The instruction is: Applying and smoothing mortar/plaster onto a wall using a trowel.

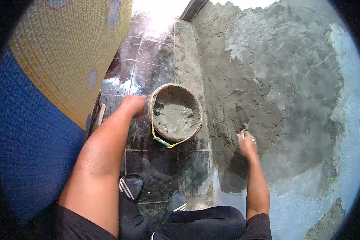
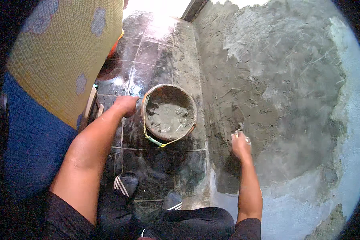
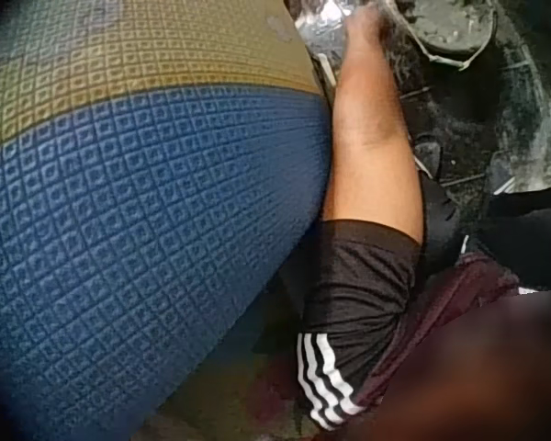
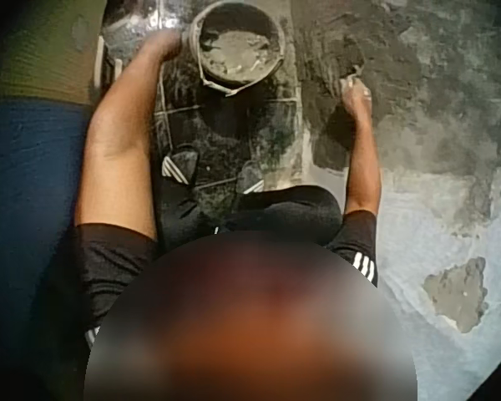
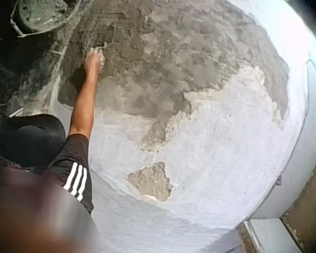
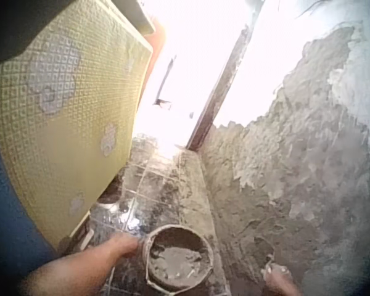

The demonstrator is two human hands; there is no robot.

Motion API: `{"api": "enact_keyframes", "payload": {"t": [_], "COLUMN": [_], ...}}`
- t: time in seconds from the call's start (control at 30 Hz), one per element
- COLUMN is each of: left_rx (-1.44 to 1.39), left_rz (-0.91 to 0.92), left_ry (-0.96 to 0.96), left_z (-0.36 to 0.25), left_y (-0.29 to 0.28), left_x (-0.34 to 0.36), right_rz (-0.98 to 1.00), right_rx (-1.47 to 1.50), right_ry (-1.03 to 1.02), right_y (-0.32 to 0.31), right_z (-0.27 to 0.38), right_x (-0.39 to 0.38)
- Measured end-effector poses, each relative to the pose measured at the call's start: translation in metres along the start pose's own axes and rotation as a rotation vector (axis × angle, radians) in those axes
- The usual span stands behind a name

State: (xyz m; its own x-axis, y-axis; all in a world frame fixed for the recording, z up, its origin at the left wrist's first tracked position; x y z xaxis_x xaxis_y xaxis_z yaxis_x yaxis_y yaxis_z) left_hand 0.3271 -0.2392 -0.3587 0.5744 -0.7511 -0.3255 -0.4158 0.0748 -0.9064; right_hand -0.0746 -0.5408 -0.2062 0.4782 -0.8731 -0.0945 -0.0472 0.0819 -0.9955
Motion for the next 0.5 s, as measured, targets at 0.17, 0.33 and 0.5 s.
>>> {"api": "enact_keyframes", "payload": {"t": [0.17, 0.33, 0.5], "left_rx": [0.007, 0.044, 0.093], "left_rz": [0.016, 0.037, 0.058], "left_ry": [-0.008, -0.011, -0.038], "left_z": [0.002, 0.004, 0.007], "left_y": [-0.001, 0.003, 0.005], "left_x": [-0.004, -0.006, -0.009], "right_rz": [-0.121, -0.551, -0.225], "right_rx": [0.011, 0.136, 0.027], "right_ry": [0.072, -0.012, -0.335], "right_y": [-0.076, -0.161, -0.091], "right_z": [-0.005, 0.024, 0.105], "right_x": [-0.021, -0.071, -0.065]}}
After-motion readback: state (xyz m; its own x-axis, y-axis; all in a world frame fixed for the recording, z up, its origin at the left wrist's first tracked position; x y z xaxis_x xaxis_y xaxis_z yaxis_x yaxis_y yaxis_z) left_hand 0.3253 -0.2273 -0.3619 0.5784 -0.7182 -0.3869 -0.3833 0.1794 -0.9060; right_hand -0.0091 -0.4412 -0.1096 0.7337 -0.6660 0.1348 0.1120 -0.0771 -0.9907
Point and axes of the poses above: each hand's wrist, its own x-axis towards the middle knuckle, its own y-axis out of the palm, z = x × y, the point moved 10 cm from there along x, towards the middle knuckle, and after that the axes turned 2 degrees about z, right-handed, at the moved point
